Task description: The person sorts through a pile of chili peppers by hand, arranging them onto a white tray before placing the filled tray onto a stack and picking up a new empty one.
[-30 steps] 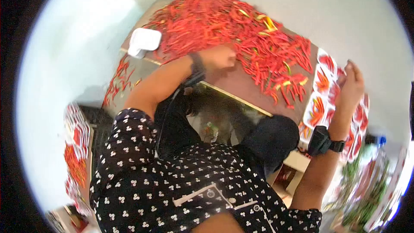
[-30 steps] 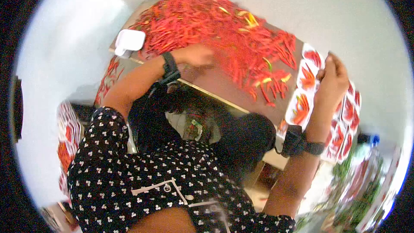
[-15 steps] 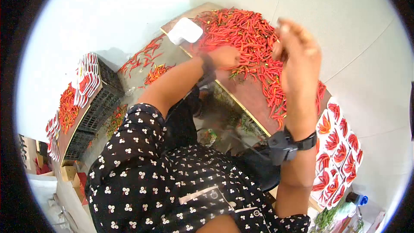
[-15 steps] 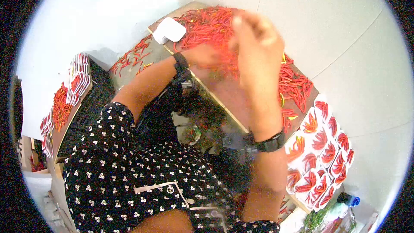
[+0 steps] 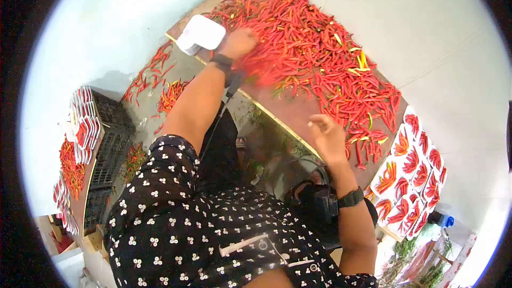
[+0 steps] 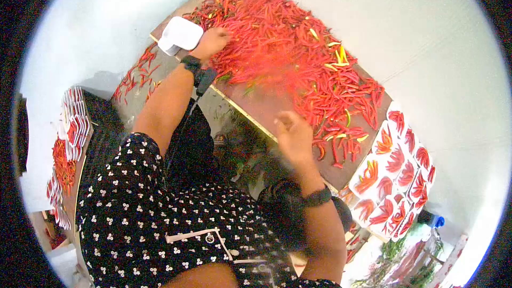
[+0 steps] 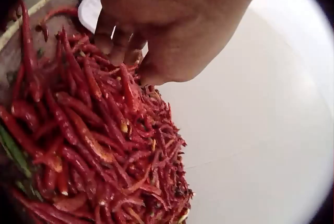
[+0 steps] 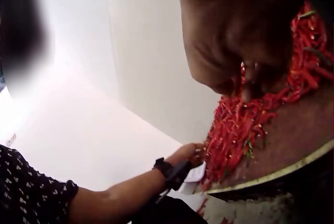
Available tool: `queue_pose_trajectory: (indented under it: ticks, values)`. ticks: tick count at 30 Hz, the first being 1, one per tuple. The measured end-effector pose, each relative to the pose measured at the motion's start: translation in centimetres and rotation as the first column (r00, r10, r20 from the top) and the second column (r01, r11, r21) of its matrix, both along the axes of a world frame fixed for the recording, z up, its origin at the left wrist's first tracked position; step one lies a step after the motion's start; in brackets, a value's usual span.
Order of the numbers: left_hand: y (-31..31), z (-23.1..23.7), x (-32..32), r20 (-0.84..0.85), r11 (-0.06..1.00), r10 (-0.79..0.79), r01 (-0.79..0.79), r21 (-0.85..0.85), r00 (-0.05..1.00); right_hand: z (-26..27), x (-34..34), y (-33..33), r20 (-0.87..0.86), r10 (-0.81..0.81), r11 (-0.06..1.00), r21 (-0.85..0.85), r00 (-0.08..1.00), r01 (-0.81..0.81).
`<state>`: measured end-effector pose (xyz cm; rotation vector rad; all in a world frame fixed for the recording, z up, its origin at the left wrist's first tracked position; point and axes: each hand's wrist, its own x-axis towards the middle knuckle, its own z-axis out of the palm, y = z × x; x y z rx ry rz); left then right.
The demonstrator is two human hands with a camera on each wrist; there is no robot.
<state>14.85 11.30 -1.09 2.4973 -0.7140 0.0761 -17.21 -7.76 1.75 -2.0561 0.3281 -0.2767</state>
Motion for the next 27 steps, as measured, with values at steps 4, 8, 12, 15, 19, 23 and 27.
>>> queue_pose_trajectory:
  ticks: [4,8,12,15,19,23,27]
  values:
    - [-3.1,0.3,-3.0,-0.051,0.986,-0.164,0.164,-0.011,0.985,-1.1,0.0,1.9,-0.204,0.177,0.982,-0.031,0.963,-0.188]
    - [-4.0,-0.2,-5.1,-0.003,0.965,-0.263,0.263,0.009,0.965,1.1,-0.1,3.1,-0.257,0.268,0.961,0.005,0.929,-0.276]
    - [-4.0,1.2,-6.8,0.074,0.941,-0.339,0.339,0.008,0.938,1.5,-0.3,2.7,-0.283,0.268,0.959,0.165,0.921,-0.229]
    - [-4.2,2.3,-8.6,-0.047,0.923,-0.383,0.384,0.008,0.922,2.1,-0.1,1.3,-0.295,0.231,0.952,0.266,0.927,-0.152]
    - [-5.5,2.8,-10.4,-0.175,0.905,-0.405,0.421,0.063,0.897,2.0,1.3,0.3,-0.291,0.124,0.948,0.316,0.949,-0.028]
    - [-5.3,2.3,-11.7,-0.170,0.866,-0.491,0.500,0.012,0.855,2.2,0.9,0.4,-0.267,0.145,0.954,0.293,0.953,-0.064]
    - [-4.9,3.6,-14.0,-0.110,0.817,-0.557,0.567,0.107,0.823,3.2,-1.5,1.5,-0.224,0.175,0.972,0.193,0.959,-0.133]
